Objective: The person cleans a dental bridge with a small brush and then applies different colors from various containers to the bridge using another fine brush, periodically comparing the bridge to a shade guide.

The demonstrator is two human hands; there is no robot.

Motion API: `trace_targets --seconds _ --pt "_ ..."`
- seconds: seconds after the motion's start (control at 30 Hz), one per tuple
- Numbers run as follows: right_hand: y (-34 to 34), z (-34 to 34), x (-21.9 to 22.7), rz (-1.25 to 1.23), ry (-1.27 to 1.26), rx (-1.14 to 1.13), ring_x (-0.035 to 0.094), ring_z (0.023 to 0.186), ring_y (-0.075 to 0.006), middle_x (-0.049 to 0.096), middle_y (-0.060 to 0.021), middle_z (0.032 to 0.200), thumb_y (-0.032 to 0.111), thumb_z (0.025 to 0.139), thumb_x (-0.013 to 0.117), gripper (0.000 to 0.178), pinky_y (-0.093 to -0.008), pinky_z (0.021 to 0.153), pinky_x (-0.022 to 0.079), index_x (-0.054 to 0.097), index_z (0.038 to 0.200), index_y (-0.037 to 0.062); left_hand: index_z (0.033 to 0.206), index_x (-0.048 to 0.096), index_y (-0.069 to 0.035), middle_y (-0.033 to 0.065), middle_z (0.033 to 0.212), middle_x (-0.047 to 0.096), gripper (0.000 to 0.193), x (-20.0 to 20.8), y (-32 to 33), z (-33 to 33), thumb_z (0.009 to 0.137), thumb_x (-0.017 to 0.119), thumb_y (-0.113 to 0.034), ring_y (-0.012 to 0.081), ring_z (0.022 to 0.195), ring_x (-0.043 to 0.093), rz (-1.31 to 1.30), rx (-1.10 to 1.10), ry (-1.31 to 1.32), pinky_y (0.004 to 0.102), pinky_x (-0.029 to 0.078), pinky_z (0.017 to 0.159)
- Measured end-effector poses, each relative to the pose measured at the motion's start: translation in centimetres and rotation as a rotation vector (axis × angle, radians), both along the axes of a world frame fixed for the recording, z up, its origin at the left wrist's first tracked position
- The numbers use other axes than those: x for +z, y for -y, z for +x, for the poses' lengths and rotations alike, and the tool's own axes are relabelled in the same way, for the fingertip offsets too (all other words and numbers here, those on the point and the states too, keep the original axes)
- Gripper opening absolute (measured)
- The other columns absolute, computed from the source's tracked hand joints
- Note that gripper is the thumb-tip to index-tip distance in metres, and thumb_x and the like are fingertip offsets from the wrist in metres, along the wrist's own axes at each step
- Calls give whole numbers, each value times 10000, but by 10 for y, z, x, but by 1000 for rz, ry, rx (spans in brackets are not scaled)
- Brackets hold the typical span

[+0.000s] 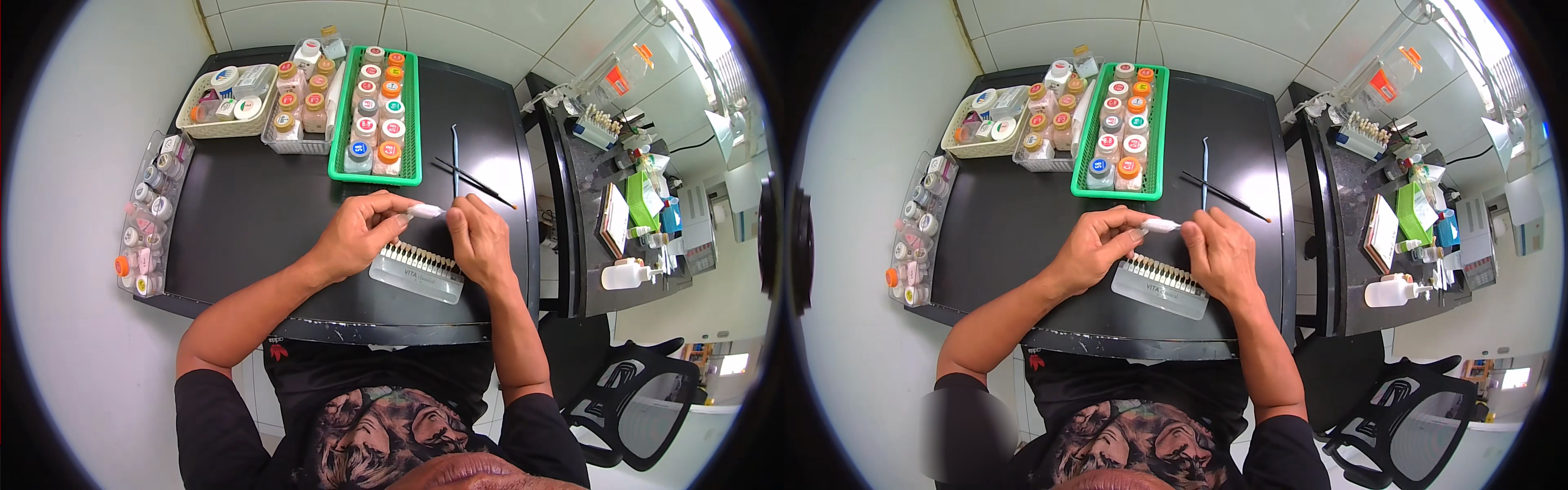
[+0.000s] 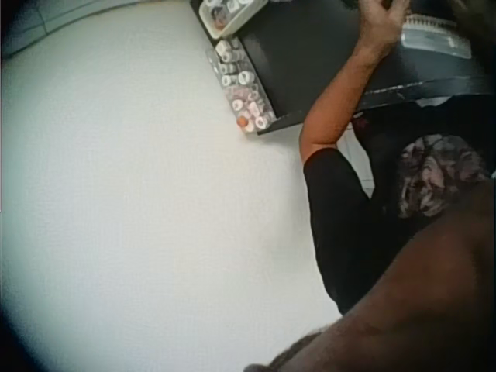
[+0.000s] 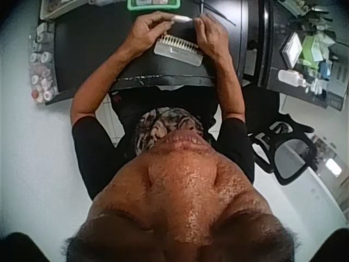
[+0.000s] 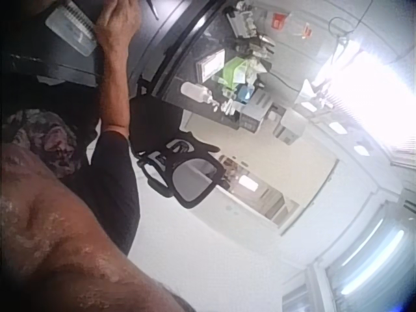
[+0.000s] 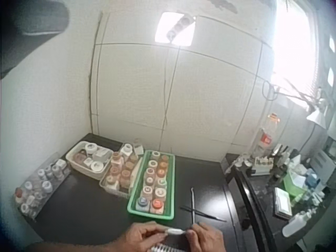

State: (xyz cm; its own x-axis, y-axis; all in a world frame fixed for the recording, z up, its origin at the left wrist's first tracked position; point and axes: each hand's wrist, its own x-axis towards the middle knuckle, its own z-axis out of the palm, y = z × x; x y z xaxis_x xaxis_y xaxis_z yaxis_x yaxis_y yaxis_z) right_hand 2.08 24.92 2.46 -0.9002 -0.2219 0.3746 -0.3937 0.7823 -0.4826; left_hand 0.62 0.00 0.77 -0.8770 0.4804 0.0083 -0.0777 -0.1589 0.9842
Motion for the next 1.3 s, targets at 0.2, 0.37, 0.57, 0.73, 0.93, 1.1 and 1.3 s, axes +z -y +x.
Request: trace_targets --seconds 0.2,0.37,0.57,0.73,0.93,1.1,1.3 --pt "-1 1 6 -15 -69 -47 567 689 -407 508 -149 769 411 1158 547 483 -511 626 418 587 850 41 1356 757 16 13 1072 734 303 1 -1 0 1079 673 -76 60 867 614 -13 4 -5 248 526 811" --pt "-2 1 7 5 -123 -9 577 695 -401 534 -142 777 408 1149 572 468 -509 627 422 597 854 44 1370 759 9 -2 1061 718 311 2 -1 0 1088 663 -78 64 863 609 -52 -3 3 258 523 808" --pt "-14 -4 5 -45 -126 -186 556 661 -379 523 -124 756 409 1168 549 496 -499 612 407 563 831 44 1380 774 -19 -3 1012 675 326 1 -5 2 1070 675 -20 85 837 619 -51 83 -139 268 527 778" --pt "-5 -1 1 -34 -128 -136 531 630 -372 509 -119 743 410 1174 542 511 -495 588 389 542 816 46 1313 814 -57 59 980 690 351 8 -1 4 988 734 44 116 802 664 -324 228 -610 288 539 711" --pt "3 1 3 0 -120 -139 543 615 -368 506 -116 723 409 1160 570 510 -498 581 400 544 801 48 1236 635 3 100 921 779 303 11 -5 5 968 774 33 151 709 697 -292 255 -543 309 558 659" --pt "11 2 5 97 -137 -84 587 635 -368 541 -112 714 405 1131 614 497 -503 586 431 568 780 55 1257 540 -23 118 925 804 387 10 -1 6 963 787 19 161 678 705 -376 277 -628 313 563 635" --pt "-2 1 13 49 -137 -162 618 624 -372 573 -107 696 403 1093 664 483 -507 577 451 641 739 76 1264 550 -24 121 937 805 388 10 -1 4 962 790 19 145 664 693 -377 300 -716 304 558 622"
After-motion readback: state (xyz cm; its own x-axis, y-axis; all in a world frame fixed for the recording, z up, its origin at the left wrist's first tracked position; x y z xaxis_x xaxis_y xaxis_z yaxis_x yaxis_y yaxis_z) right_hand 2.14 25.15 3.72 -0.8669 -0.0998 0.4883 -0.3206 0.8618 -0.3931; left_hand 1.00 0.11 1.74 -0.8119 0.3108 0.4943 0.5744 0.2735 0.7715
